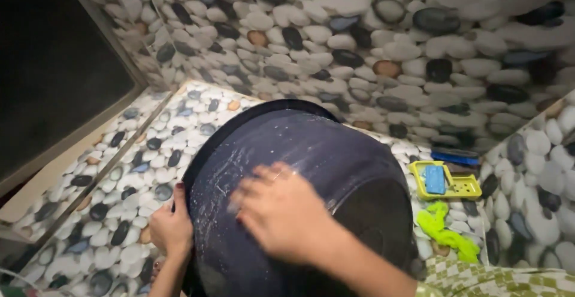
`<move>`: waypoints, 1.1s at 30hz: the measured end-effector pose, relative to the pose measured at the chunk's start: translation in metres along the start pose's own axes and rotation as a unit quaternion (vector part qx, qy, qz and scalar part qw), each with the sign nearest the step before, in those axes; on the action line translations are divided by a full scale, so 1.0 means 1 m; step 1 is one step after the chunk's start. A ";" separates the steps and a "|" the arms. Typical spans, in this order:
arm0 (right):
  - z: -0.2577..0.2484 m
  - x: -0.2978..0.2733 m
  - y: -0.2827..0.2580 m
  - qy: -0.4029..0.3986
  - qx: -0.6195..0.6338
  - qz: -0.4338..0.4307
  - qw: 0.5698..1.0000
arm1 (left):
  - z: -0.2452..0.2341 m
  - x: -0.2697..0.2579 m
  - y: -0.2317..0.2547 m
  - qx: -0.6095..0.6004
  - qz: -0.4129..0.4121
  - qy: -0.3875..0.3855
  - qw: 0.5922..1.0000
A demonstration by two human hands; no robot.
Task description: Scrubbing the interior and exterior of a large blue plastic basin with a scrubber and soapy water.
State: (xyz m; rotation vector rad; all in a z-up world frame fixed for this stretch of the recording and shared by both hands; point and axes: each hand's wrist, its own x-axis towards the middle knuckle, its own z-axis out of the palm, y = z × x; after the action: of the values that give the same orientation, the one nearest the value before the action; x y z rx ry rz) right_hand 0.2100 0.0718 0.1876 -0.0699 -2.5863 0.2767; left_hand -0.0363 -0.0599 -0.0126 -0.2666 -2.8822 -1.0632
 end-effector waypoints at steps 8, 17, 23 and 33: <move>-0.012 -0.039 0.160 0.086 0.165 0.319 0.929 | -0.002 -0.003 0.026 -0.014 0.023 -0.015 1.000; -0.010 -0.045 0.097 0.162 0.075 0.253 0.951 | 0.003 0.001 0.029 0.008 0.059 0.002 0.998; -0.025 -0.016 0.033 0.043 0.014 0.007 0.999 | 0.002 0.002 0.037 -0.002 0.059 -0.013 0.998; 0.016 -0.126 0.243 0.151 0.114 0.453 0.871 | -0.005 -0.008 0.044 0.029 0.031 -0.011 0.999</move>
State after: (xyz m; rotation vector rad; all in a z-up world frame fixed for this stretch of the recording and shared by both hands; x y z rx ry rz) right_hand 0.3082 0.2930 0.0600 -1.1520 -2.0139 0.8235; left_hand -0.0202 -0.0318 0.0183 -0.3642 -2.8965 -0.9723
